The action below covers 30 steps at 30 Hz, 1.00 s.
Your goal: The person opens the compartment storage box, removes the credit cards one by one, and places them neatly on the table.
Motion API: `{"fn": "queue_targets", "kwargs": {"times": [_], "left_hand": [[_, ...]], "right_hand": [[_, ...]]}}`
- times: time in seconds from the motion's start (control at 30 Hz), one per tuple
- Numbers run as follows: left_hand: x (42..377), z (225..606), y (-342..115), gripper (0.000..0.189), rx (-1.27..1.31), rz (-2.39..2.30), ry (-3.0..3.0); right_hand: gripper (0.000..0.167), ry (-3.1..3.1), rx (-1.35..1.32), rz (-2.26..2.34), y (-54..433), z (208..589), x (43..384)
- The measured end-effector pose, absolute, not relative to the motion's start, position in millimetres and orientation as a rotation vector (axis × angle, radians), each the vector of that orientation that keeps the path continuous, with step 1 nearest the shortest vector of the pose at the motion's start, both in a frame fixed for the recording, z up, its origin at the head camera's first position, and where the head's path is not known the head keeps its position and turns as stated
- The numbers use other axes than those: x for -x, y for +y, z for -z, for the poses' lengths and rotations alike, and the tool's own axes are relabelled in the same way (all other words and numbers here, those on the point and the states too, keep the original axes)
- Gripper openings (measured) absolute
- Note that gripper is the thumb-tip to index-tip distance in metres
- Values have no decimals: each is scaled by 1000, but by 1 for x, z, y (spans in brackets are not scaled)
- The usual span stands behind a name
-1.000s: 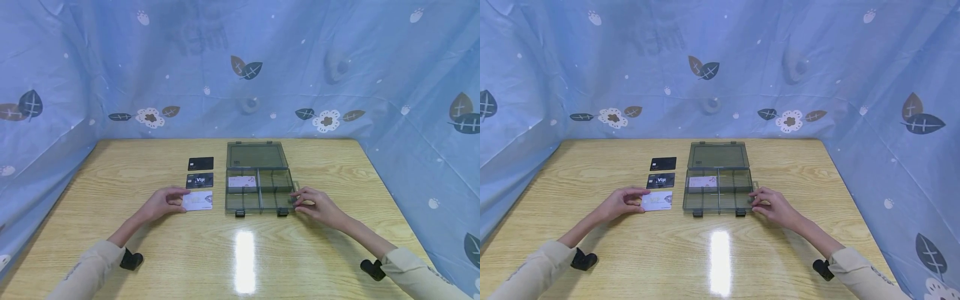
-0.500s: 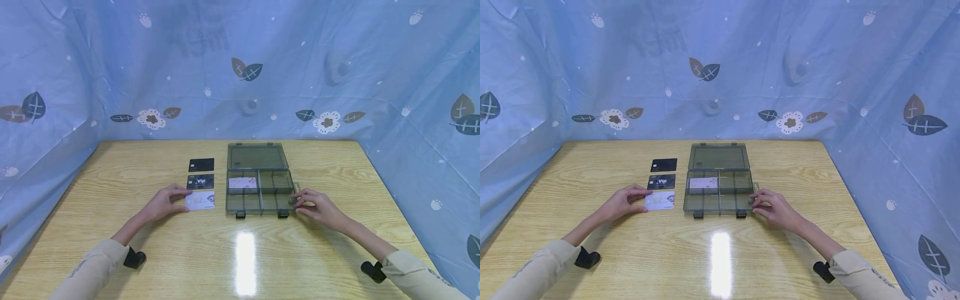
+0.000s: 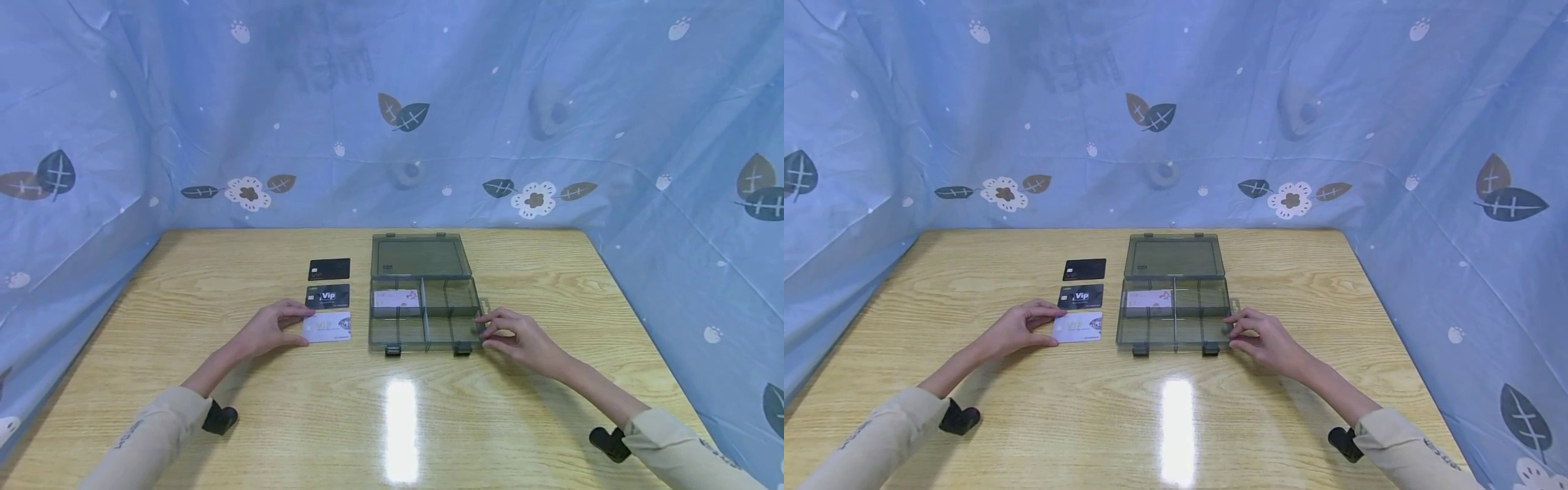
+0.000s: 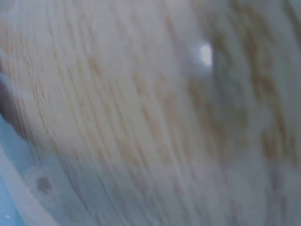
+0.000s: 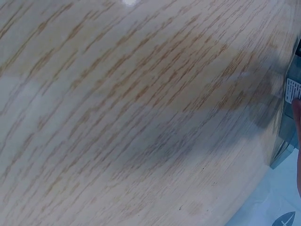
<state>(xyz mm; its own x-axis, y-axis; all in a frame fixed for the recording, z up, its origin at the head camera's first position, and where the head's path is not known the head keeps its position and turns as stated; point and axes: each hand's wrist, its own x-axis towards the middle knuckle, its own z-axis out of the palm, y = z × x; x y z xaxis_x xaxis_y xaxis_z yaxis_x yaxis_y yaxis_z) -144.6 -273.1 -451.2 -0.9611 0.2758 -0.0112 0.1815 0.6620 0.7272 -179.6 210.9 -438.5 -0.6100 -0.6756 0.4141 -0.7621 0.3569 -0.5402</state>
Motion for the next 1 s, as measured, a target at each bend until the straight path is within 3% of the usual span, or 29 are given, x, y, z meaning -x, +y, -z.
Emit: {"fn": "queue_targets", "kwargs": {"times": [1.0], "left_hand": [[149, 449, -267, 53, -563, -1050, 2862]], "right_hand": [[21, -2470, -1329, -1123, 211, 440, 180]]}}
